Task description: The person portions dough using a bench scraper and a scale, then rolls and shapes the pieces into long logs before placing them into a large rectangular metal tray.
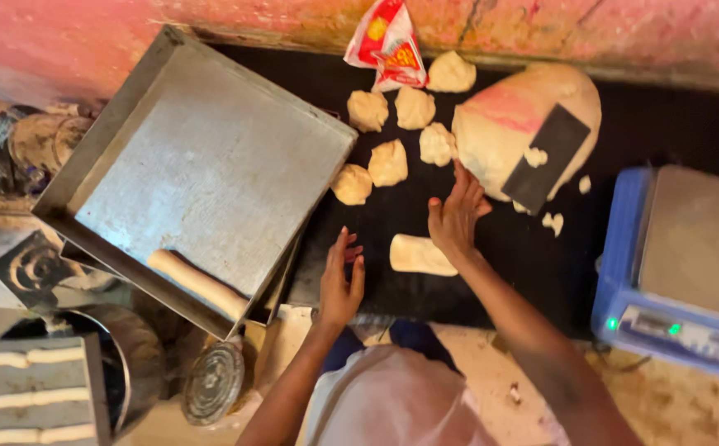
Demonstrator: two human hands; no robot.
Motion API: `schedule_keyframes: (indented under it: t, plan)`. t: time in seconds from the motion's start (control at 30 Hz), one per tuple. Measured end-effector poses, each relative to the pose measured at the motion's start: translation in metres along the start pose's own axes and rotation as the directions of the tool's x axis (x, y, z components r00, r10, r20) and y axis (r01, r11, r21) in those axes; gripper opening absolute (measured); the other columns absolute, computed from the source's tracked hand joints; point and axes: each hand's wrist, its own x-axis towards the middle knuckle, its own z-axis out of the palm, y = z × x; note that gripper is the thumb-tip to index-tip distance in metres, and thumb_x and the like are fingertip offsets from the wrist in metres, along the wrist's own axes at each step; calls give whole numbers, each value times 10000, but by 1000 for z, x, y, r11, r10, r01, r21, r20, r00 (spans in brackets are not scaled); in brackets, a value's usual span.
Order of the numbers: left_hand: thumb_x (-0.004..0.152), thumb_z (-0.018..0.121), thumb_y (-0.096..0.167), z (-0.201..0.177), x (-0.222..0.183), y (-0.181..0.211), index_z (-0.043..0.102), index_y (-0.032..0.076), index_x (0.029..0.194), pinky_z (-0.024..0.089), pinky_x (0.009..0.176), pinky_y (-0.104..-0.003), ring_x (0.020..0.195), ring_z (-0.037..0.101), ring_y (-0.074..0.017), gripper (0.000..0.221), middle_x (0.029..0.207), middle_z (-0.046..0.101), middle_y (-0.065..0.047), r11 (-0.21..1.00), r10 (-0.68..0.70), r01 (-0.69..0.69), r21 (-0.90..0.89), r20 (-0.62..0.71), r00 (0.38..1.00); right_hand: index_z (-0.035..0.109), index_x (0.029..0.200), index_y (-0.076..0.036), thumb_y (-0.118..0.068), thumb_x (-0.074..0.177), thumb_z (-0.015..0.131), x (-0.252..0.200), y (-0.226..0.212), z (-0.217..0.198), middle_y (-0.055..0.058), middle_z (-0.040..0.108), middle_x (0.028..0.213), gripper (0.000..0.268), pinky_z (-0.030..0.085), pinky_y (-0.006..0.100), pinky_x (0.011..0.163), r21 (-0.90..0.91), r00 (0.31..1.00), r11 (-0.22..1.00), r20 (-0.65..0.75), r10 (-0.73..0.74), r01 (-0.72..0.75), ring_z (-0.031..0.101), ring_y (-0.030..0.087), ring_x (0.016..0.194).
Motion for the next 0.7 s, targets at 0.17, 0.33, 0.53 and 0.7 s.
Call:
schedule_keyframes:
  t: [0.17,0.33,0.53,0.7]
  plan:
    - [1033,545,21,25,23,2,383,63,1557,559,963,-388,1201,664,-337,551,1431,533,-203,996,14,-9,87,-55,998,407,1520,-79,-599,1031,370,-19,-34,35,184,479,1465,716,282,546,1066,-152,998,987,50,-50,57,447,372,1346]
    - [847,578,-71,75,59,-2,470,80,1500,527,1036,-437,1357,521,-440,679,1585,381,-199,945,115,-168,281,195,974,473,1492,-59,-649,1131,169,-1,9,57,185,527,1484,756,286,465,1195,334,963,908,-1,269,-254,464,372,1376]
    - [1016,464,102,139,79,-9,421,61,1535,480,1054,-416,1500,362,-357,522,1713,229,-166,928,-55,-131,348,478,877,345,1574,13,-654,1087,219,-26,21,20,225,484,1500,835,341,474,1140,447,993,892,121,17,-69,540,369,1310]
    - [963,491,318,141,73,-20,402,34,1541,168,1268,-535,1578,189,-349,650,1683,224,-145,639,54,-415,648,501,864,381,1547,-3,-622,1090,279,-36,18,22,230,494,1536,776,357,482,1159,283,995,959,103,-18,-12,507,392,1391]
